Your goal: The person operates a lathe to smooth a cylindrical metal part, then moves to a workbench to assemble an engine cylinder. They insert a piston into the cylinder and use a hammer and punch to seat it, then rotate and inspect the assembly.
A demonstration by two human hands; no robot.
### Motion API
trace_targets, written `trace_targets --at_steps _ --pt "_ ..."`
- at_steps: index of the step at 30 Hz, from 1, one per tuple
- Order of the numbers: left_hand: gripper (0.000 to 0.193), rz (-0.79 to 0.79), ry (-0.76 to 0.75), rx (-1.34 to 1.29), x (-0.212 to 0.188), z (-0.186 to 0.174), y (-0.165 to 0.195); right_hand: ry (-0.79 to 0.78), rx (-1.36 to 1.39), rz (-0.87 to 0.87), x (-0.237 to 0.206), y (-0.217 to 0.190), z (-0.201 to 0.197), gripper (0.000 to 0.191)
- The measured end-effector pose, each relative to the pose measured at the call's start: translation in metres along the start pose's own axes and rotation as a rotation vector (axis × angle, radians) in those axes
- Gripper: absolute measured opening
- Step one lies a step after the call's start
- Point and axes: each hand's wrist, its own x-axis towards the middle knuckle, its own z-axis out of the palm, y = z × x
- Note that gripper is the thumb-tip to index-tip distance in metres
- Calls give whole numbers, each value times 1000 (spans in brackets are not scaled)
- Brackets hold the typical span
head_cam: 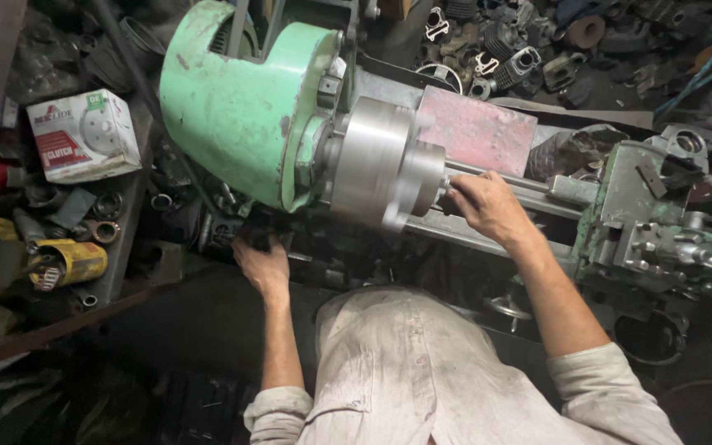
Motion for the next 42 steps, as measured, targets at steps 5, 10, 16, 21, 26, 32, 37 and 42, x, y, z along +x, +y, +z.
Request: trace_targets --at_steps 5,10,16,21,26,32,37,42 --pt "53 90 32 -30 -1 -2 1 42 -55 -32 -9 6 -3 21" --pt "51 102 27 -24 0 0 -3 29 -60 -80 0 6 0 22" --pt "63 158 25 77 1 2 -9 64 -71 -131 -2 -1 -2 21" --pt "63 143 30 45 0 0 -5 -12 -198 -49 -6 11 -13 16" --pt "59 51 39 -21 2 4 -3 34 -57 84 -43 6 -15 17" --pt "74 99 1 95 0 6 -10 172 128 168 -67 -18 -21 22" --pt "66 174 -11 67 1 4 -3 319 182 180 -47 -29 -17 25" --pt "55 122 -12 5 -2 3 2 301 191 97 -26 -24 -8 25"
